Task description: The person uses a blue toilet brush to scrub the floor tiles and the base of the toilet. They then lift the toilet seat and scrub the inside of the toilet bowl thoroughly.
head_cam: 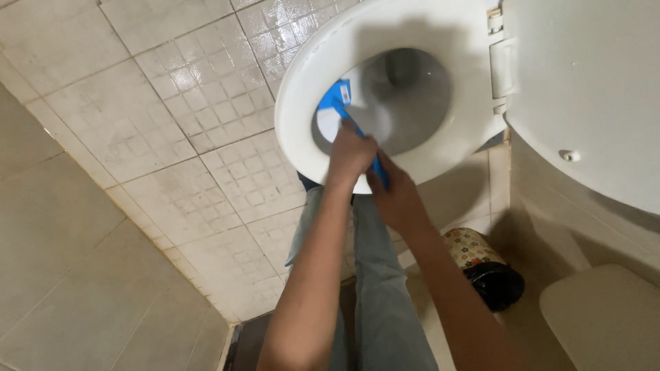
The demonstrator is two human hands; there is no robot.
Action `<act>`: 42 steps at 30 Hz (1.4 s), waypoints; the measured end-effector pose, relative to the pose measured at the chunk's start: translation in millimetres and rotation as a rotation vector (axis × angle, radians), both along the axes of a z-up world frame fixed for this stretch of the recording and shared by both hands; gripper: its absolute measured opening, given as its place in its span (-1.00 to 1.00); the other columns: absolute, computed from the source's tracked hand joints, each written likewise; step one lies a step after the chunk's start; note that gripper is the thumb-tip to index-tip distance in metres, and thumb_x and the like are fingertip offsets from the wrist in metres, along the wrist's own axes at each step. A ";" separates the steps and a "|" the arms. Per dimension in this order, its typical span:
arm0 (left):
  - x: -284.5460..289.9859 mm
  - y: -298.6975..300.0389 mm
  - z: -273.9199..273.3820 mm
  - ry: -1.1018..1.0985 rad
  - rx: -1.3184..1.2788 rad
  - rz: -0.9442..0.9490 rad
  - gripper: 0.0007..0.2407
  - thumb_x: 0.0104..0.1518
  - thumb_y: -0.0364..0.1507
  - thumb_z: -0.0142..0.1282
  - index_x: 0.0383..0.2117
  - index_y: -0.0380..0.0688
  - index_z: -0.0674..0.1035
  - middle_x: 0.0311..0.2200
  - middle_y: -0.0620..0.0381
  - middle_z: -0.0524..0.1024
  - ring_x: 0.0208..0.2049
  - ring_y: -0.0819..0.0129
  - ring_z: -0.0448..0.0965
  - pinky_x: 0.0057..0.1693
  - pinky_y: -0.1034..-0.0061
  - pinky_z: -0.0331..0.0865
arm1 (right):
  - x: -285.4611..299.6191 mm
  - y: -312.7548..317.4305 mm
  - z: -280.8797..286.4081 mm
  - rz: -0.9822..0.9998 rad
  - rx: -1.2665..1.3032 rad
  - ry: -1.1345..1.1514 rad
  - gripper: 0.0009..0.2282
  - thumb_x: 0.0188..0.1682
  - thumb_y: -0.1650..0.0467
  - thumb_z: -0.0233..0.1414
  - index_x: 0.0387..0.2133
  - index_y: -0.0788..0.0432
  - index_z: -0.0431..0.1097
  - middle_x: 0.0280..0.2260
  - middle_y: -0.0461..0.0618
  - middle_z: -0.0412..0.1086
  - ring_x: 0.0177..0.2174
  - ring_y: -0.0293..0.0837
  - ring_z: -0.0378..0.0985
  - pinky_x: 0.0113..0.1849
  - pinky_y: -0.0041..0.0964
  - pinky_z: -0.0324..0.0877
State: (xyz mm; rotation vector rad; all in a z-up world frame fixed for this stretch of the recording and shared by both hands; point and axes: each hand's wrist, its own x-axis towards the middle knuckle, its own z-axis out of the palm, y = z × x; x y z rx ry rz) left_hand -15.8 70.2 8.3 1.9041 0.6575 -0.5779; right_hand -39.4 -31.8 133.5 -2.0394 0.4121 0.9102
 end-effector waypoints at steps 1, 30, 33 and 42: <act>-9.5 0.5 5.3 -0.001 0.003 -0.002 -0.59 0.04 -0.45 0.18 -0.02 -0.47 0.40 -0.22 -0.45 0.58 -0.15 -0.32 0.59 -0.05 0.07 0.46 | -17.5 -3.1 -4.3 -0.002 0.003 -0.001 -0.53 0.09 0.35 -0.04 0.30 0.15 0.22 -0.32 0.31 0.50 -0.35 0.10 0.60 -0.22 -0.07 0.45; 10.1 -23.4 -3.8 0.103 0.080 -0.158 -0.54 0.08 -0.41 0.17 0.07 -0.46 0.37 -0.20 -0.40 0.56 -0.11 -0.26 0.60 0.00 0.08 0.49 | 9.7 -0.2 1.7 -0.253 0.082 0.158 -0.57 0.11 0.35 -0.11 0.27 0.12 0.24 -0.46 0.17 0.49 -0.55 -0.05 0.46 -0.41 -0.07 0.38; -16.2 -16.8 16.1 0.204 0.026 -0.187 -0.46 0.08 -0.43 0.14 0.19 -0.43 0.28 -0.22 -0.42 0.56 -0.14 -0.26 0.61 -0.02 0.09 0.50 | -32.3 -7.3 -3.7 -0.108 -0.019 0.038 -0.54 0.08 0.38 -0.08 0.30 0.15 0.18 -0.32 0.17 0.51 -0.42 -0.01 0.55 -0.28 -0.09 0.42; -52.9 -25.7 26.6 0.264 -0.034 -0.176 -0.40 0.13 -0.39 0.14 0.26 -0.51 0.23 -0.22 -0.44 0.57 -0.20 -0.24 0.66 -0.05 0.12 0.53 | -81.7 -23.4 -8.0 -0.090 -0.051 0.011 -0.51 0.05 0.38 -0.05 0.30 0.19 0.17 -0.19 0.28 0.50 -0.29 0.09 0.59 -0.23 -0.03 0.44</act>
